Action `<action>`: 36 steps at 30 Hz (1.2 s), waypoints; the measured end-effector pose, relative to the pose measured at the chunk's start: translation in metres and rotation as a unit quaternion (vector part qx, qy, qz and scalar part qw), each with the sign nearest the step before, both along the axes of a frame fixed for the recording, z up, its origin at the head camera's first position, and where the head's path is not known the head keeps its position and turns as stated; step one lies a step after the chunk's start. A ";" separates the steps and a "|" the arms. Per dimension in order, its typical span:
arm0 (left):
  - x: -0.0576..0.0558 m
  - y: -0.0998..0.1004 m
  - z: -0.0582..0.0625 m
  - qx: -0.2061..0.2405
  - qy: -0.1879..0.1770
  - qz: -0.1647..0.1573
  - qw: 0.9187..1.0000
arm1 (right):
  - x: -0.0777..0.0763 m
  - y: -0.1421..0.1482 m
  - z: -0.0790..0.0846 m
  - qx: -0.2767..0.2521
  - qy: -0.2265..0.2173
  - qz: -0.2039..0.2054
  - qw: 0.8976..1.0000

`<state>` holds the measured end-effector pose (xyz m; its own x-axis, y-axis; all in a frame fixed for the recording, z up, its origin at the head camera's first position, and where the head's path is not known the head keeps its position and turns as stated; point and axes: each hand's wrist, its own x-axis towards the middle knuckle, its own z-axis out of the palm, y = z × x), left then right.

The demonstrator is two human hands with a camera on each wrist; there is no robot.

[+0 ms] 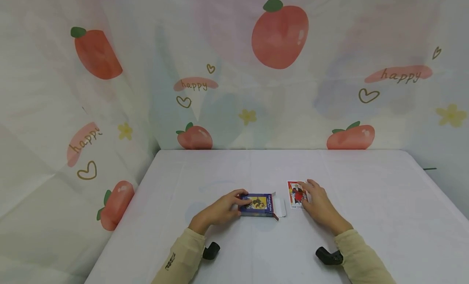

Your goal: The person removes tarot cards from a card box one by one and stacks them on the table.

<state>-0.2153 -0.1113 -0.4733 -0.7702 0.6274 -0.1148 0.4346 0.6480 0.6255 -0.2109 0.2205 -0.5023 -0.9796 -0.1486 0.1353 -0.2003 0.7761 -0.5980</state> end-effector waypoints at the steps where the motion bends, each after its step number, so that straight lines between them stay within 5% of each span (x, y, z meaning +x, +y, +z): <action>1: 0.000 0.000 0.000 0.000 -0.001 0.000 1.000 | 0.000 0.000 0.001 -0.002 -0.005 0.000 1.000; 15: 0.000 0.000 0.001 -0.002 -0.002 -0.003 1.000 | 0.004 -0.006 0.013 -0.050 0.005 0.012 0.999; 36: -0.001 -0.001 0.002 0.002 0.000 -0.010 1.000 | 0.011 -0.037 0.014 -0.032 0.044 0.093 0.994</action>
